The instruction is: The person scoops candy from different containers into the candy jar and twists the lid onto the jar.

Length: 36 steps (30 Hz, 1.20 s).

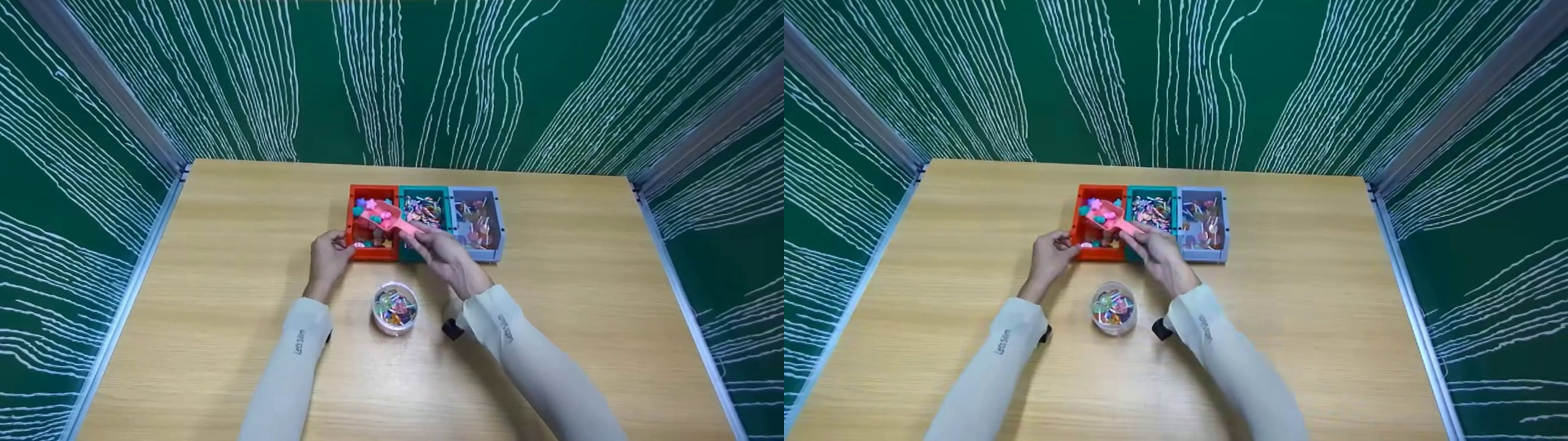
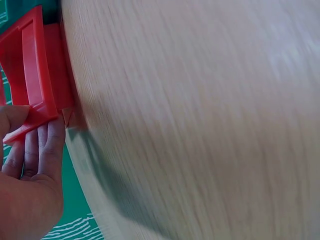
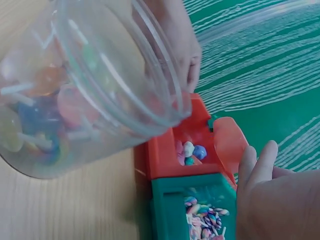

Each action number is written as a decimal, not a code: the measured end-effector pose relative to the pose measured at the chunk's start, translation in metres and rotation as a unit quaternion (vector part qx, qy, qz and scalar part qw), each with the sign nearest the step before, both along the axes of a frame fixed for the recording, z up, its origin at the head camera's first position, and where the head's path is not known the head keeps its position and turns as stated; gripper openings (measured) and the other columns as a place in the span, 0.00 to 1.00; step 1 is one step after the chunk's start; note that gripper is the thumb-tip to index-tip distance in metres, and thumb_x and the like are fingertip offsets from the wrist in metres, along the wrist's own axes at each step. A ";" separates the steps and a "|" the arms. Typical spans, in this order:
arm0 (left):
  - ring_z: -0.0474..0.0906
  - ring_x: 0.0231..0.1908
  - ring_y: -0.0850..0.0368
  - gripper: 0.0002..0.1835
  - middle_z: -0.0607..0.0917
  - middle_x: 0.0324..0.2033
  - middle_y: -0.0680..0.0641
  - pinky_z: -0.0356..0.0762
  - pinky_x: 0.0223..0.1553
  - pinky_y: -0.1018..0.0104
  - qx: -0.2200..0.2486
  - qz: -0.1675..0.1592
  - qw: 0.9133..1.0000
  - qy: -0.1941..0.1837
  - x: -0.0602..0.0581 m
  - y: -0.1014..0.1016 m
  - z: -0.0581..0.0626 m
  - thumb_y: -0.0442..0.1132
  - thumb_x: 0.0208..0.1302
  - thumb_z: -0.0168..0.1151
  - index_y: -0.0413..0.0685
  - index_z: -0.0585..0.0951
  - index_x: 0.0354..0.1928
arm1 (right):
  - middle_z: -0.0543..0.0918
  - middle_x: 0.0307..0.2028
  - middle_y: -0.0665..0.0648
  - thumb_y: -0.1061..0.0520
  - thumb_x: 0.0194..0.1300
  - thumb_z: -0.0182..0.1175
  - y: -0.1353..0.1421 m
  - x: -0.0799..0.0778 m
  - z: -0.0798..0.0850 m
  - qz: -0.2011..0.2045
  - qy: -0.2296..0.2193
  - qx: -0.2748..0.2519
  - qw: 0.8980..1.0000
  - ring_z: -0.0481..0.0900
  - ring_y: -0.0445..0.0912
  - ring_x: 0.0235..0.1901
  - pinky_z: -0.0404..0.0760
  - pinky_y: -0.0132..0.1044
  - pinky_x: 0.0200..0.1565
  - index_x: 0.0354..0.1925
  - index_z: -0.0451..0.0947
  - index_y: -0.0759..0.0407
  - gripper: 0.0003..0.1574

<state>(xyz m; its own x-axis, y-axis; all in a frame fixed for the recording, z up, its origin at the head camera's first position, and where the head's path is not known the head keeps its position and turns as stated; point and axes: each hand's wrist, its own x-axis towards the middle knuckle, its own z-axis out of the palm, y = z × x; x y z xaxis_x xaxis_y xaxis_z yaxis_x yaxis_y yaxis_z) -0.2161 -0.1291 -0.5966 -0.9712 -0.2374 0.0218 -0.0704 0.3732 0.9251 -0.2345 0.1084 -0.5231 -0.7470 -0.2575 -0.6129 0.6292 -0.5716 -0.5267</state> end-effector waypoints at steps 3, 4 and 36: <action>0.78 0.32 0.55 0.13 0.82 0.29 0.45 0.77 0.35 0.71 -0.001 0.000 1.000 -0.001 0.000 0.000 0.000 0.22 0.59 0.70 0.29 0.87 0.47 | 0.64 0.77 0.69 0.72 0.82 0.41 0.008 0.002 0.003 0.000 0.016 -0.014 1.000 0.90 0.49 0.43 0.82 0.30 0.58 0.81 0.59 0.63 0.33; 0.77 0.32 0.55 0.12 0.82 0.29 0.46 0.77 0.35 0.71 -0.001 0.001 1.000 -0.003 0.000 0.000 0.000 0.22 0.59 0.70 0.30 0.87 0.46 | 0.63 0.78 0.69 0.72 0.82 0.41 0.010 0.003 0.004 0.001 0.022 -0.020 1.000 0.90 0.49 0.43 0.81 0.30 0.58 0.81 0.57 0.63 0.34; 0.79 0.35 0.53 0.11 0.83 0.30 0.45 0.79 0.38 0.67 -0.002 0.005 1.000 -0.024 0.001 0.001 0.002 0.24 0.62 0.70 0.31 0.87 0.46 | 0.89 0.51 0.62 0.72 0.78 0.52 0.109 0.107 0.026 0.217 0.117 0.096 0.964 0.91 0.48 0.49 0.84 0.37 0.57 0.64 0.80 0.70 0.21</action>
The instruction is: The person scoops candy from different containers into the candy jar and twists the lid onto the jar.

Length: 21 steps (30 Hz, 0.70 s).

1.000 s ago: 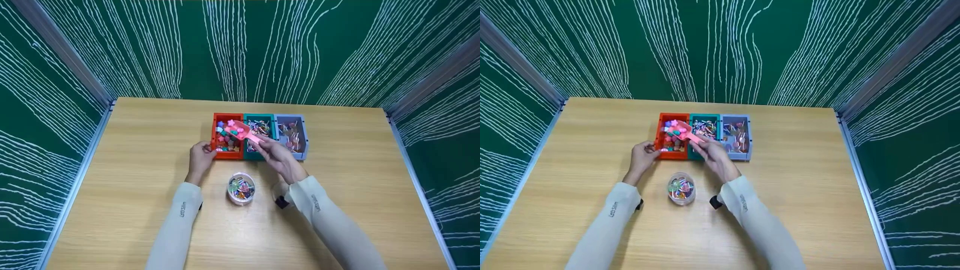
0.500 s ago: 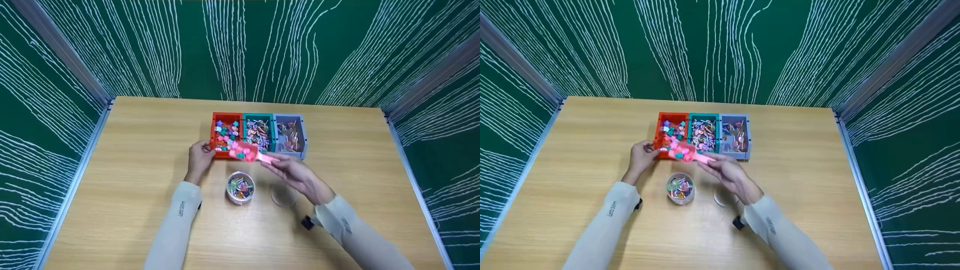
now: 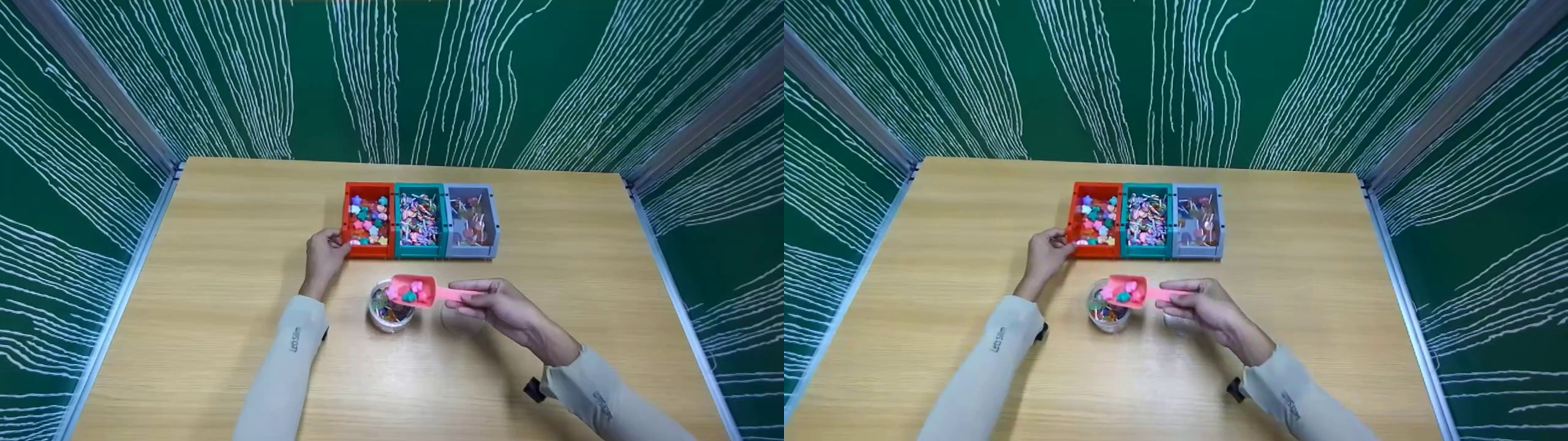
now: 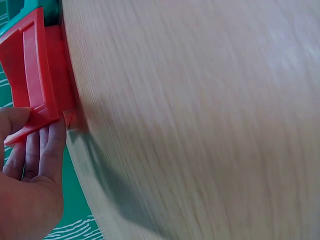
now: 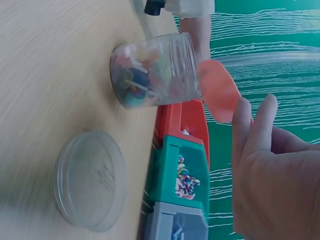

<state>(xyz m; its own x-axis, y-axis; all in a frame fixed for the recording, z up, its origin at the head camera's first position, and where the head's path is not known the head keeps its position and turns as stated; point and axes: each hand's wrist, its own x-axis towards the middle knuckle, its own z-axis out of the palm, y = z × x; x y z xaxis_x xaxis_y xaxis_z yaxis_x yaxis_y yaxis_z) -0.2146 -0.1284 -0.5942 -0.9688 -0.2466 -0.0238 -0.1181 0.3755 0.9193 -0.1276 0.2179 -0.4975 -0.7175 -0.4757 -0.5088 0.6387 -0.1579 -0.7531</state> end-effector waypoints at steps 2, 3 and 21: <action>0.80 0.35 0.54 0.11 0.83 0.30 0.46 0.79 0.38 0.67 0.001 0.002 1.000 0.000 0.000 0.000 0.000 0.25 0.62 0.71 0.31 0.87 0.46 | 0.89 0.52 0.62 0.72 0.78 0.52 -0.001 0.002 0.002 0.011 0.029 0.027 0.999 0.91 0.48 0.49 0.84 0.37 0.56 0.66 0.76 0.75 0.22; 0.79 0.34 0.54 0.10 0.83 0.30 0.46 0.79 0.38 0.67 0.001 0.002 1.000 0.000 0.000 0.000 0.000 0.25 0.61 0.71 0.32 0.87 0.46 | 0.89 0.53 0.63 0.72 0.78 0.52 -0.002 0.003 0.004 0.016 0.043 0.047 0.998 0.91 0.47 0.49 0.85 0.37 0.56 0.67 0.75 0.76 0.23; 0.78 0.35 0.53 0.12 0.82 0.31 0.45 0.79 0.38 0.68 0.005 -0.005 1.000 -0.004 0.000 0.000 0.000 0.23 0.63 0.69 0.31 0.87 0.48 | 0.89 0.52 0.66 0.76 0.71 0.58 -0.028 0.020 0.035 0.149 0.414 0.320 0.839 0.91 0.45 0.38 0.90 0.38 0.43 0.57 0.86 0.67 0.21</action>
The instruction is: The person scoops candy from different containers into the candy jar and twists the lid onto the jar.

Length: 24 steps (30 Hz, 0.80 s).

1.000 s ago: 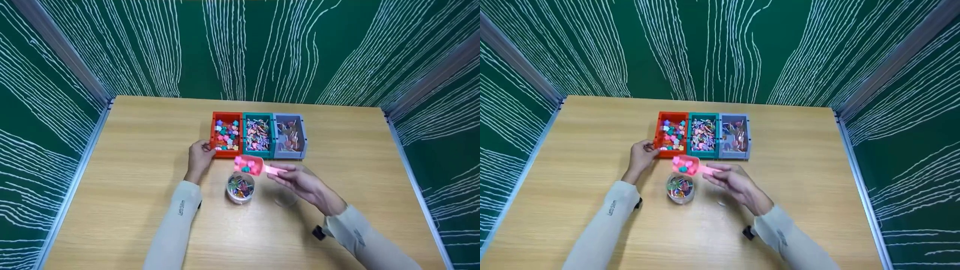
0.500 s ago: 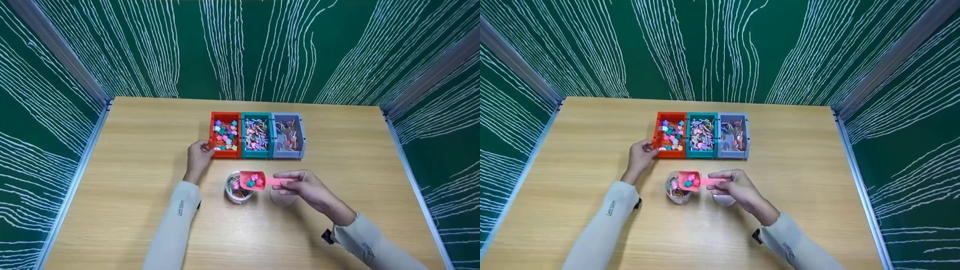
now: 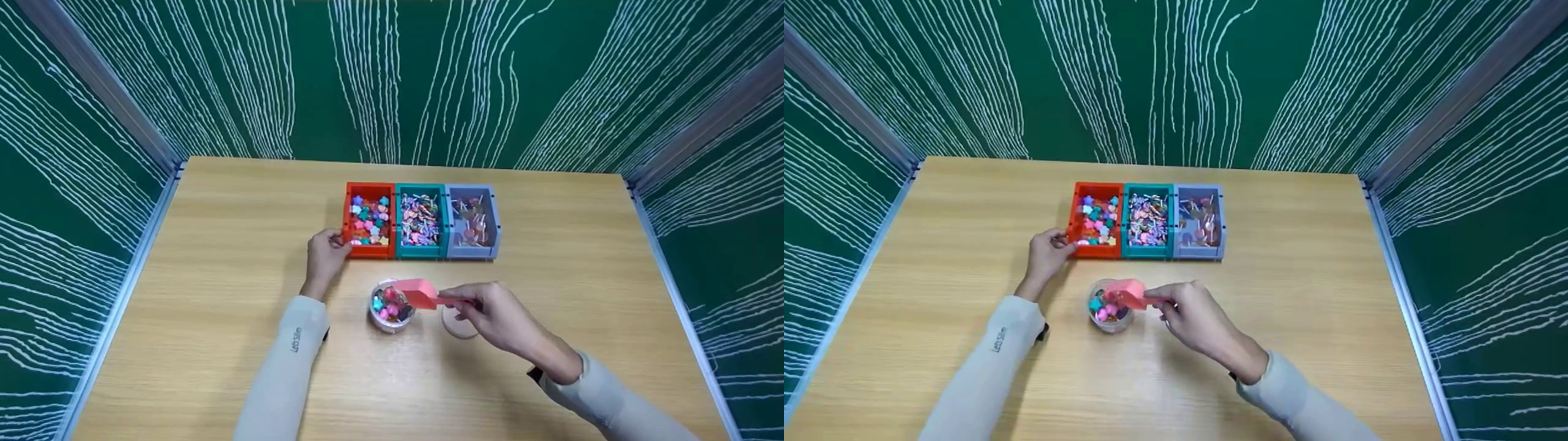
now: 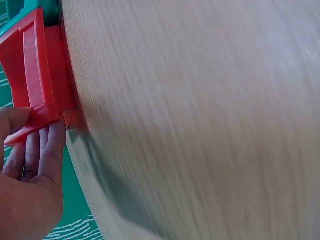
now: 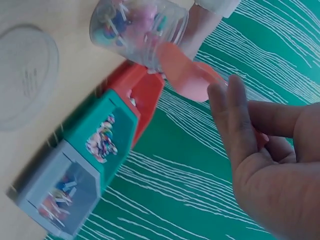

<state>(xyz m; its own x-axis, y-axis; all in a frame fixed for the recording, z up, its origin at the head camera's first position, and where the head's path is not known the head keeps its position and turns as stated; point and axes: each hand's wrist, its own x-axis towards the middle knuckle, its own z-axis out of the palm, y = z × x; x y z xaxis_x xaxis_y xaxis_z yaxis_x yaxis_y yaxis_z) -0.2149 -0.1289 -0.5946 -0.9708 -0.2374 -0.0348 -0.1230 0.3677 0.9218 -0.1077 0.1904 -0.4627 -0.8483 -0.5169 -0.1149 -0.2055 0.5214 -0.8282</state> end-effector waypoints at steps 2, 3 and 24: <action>0.78 0.35 0.53 0.11 0.82 0.31 0.45 0.79 0.37 0.68 -0.001 0.000 1.000 0.000 0.000 0.000 0.000 0.23 0.63 0.69 0.31 0.87 0.48 | 0.89 0.52 0.66 0.75 0.71 0.59 0.002 0.000 0.001 -0.007 0.016 0.004 1.000 0.91 0.45 0.38 0.90 0.36 0.42 0.57 0.86 0.67 0.20; 0.78 0.35 0.53 0.11 0.82 0.31 0.45 0.79 0.37 0.68 -0.002 0.000 1.000 -0.001 0.000 0.000 0.000 0.24 0.63 0.70 0.32 0.87 0.48 | 0.89 0.52 0.67 0.75 0.71 0.60 0.003 -0.001 0.001 -0.013 0.023 -0.002 1.000 0.91 0.45 0.37 0.90 0.36 0.41 0.57 0.86 0.68 0.19; 0.78 0.36 0.52 0.13 0.83 0.33 0.43 0.79 0.38 0.67 -0.008 0.004 1.000 0.001 0.001 0.003 0.002 0.23 0.63 0.69 0.32 0.87 0.50 | 0.85 0.55 0.74 0.70 0.75 0.60 -0.002 -0.081 -0.049 -0.328 -0.014 -0.138 0.934 0.89 0.39 0.37 0.87 0.28 0.43 0.57 0.84 0.73 0.16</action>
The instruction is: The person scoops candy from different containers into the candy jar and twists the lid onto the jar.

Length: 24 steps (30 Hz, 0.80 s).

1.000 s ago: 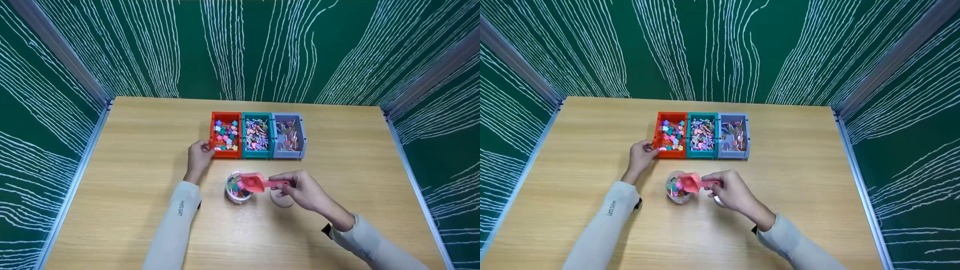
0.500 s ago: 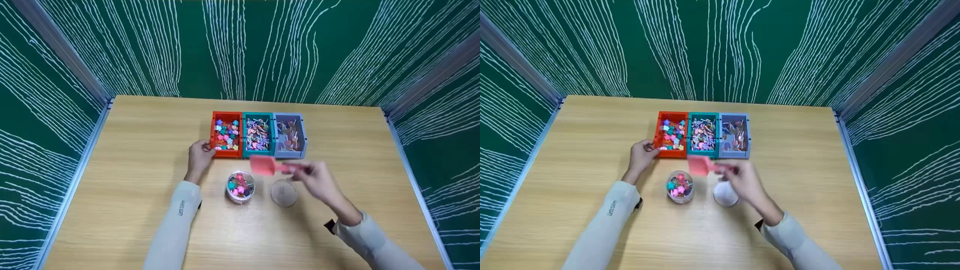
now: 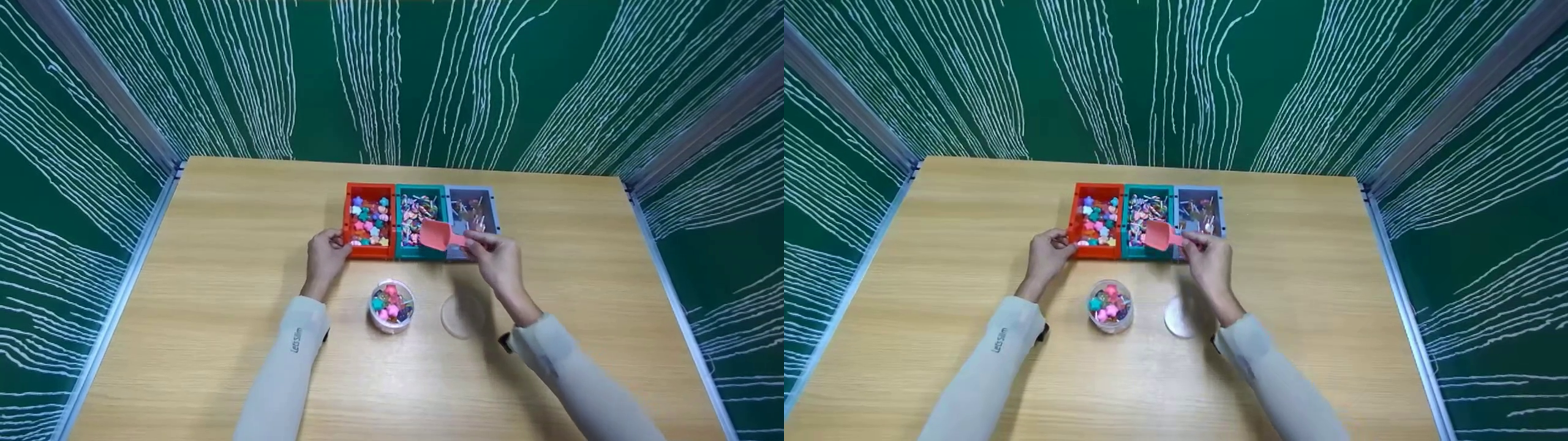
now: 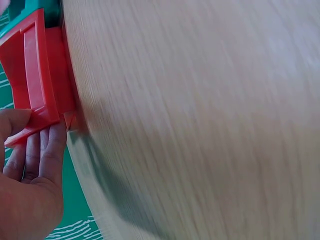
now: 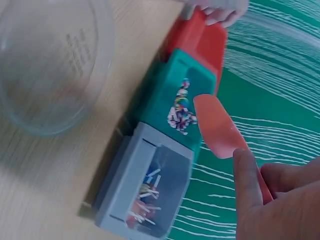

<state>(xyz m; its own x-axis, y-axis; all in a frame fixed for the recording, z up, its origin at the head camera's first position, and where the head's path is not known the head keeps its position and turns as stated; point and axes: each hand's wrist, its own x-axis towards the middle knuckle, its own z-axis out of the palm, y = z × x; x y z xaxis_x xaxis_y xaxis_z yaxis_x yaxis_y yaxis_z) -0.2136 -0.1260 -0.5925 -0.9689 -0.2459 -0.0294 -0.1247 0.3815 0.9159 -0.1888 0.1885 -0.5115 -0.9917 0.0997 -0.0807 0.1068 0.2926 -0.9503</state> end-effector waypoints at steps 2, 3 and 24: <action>0.78 0.36 0.52 0.13 0.84 0.33 0.43 0.80 0.38 0.66 0.002 -0.001 1.000 -0.002 0.000 0.001 0.000 0.24 0.63 0.69 0.32 0.87 0.50 | 0.88 0.49 0.74 0.70 0.73 0.61 -0.005 -0.006 -0.003 0.014 0.021 0.046 0.999 0.89 0.43 0.36 0.86 0.25 0.38 0.54 0.85 0.74 0.14; 0.79 0.36 0.52 0.13 0.84 0.33 0.43 0.80 0.38 0.66 0.003 -0.001 1.000 -0.002 0.000 0.001 0.000 0.24 0.64 0.69 0.32 0.87 0.50 | 0.88 0.46 0.73 0.70 0.73 0.62 -0.007 -0.009 -0.003 0.025 0.028 0.071 0.997 0.89 0.46 0.36 0.85 0.25 0.35 0.53 0.86 0.74 0.13; 0.78 0.33 0.54 0.11 0.82 0.30 0.45 0.77 0.35 0.70 0.005 -0.008 1.000 0.008 0.000 -0.004 0.000 0.23 0.61 0.69 0.31 0.87 0.47 | 0.89 0.37 0.72 0.69 0.72 0.56 -0.093 -0.044 0.049 0.106 0.057 0.500 0.858 0.91 0.60 0.36 0.90 0.52 0.33 0.40 0.87 0.73 0.12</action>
